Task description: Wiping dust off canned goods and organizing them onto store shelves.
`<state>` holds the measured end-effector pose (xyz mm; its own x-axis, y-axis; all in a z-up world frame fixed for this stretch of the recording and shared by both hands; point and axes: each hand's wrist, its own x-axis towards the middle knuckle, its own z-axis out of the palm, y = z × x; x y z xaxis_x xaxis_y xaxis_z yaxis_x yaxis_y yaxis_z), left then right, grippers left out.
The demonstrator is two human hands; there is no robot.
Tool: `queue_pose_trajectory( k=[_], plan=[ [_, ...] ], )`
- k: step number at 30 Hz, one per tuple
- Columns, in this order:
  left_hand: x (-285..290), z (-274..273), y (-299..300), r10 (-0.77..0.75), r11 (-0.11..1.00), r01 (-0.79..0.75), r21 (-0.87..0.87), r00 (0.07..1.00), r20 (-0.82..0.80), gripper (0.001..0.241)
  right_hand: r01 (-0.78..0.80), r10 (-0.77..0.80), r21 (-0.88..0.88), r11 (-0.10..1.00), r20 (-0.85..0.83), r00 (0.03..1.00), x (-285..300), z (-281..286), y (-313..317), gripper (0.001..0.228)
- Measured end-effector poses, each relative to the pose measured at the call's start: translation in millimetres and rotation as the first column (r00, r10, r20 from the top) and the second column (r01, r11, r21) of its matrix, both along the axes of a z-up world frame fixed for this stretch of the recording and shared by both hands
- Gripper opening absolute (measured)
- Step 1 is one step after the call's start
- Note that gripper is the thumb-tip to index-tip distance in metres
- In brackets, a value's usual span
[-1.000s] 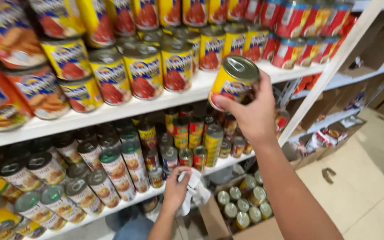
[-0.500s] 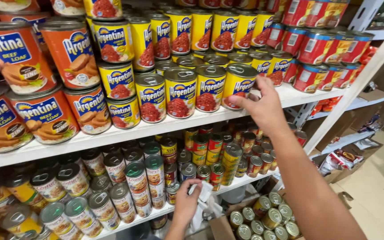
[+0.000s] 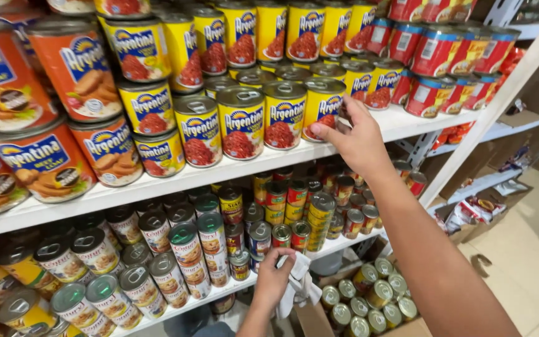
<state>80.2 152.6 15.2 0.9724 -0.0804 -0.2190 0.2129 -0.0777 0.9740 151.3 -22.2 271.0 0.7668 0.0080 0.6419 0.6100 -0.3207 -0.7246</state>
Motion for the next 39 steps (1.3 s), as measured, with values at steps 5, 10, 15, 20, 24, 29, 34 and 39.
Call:
queue_pose_trajectory(
  k=[5,10,15,20,24,29,34,39],
  plan=[
    [5.2,-17.6,-0.9,-0.041,0.998,0.043,-0.035,0.998,0.049,0.018,0.236,-0.21,-0.089,0.968,0.233,0.949,-15.8,-14.6,-5.5,0.08],
    [2.7,-45.9,-0.8,-0.143,0.987,0.126,-0.103,0.974,-0.177,0.034,0.378,-0.457,0.273,0.884,0.343,0.821,-57.2,-104.3,-52.6,0.036],
    [-8.9,-104.0,-22.9,-0.379,0.903,0.423,0.083,0.871,-0.311,0.055,0.731,-0.703,0.604,0.318,-0.367,0.609,-75.6,-313.4,-169.0,0.004],
    [-11.3,-139.9,-48.0,-0.591,0.616,0.706,0.348,0.707,-0.388,0.053,0.928,-0.408,0.322,0.185,-0.834,0.371,-143.0,-564.0,-217.0,0.011],
    [-9.6,-118.1,-75.1,-0.655,0.394,0.779,0.488,0.611,-0.446,0.052,0.934,-0.313,0.115,0.339,-0.922,0.227,-169.2,-654.3,-191.8,0.02],
    [-3.0,-96.9,-103.0,-0.668,0.23,0.826,0.515,0.519,-0.533,0.052,0.871,-0.522,-0.238,0.43,-0.853,0.024,-134.6,-692.3,-210.4,0.046],
    [2.6,-103.1,-113.4,-0.648,0.139,0.895,0.424,0.406,-0.645,0.056,0.89,-0.695,-0.178,0.419,-0.694,0.188,-89.5,-650.5,-214.4,0.086],
    [10.7,-111.4,-111.6,-0.659,0.121,0.916,0.383,0.363,-0.659,0.056,0.863,-0.598,-0.131,0.487,-0.771,0.22,-63.1,-599.0,-209.7,0.108]
  ],
)
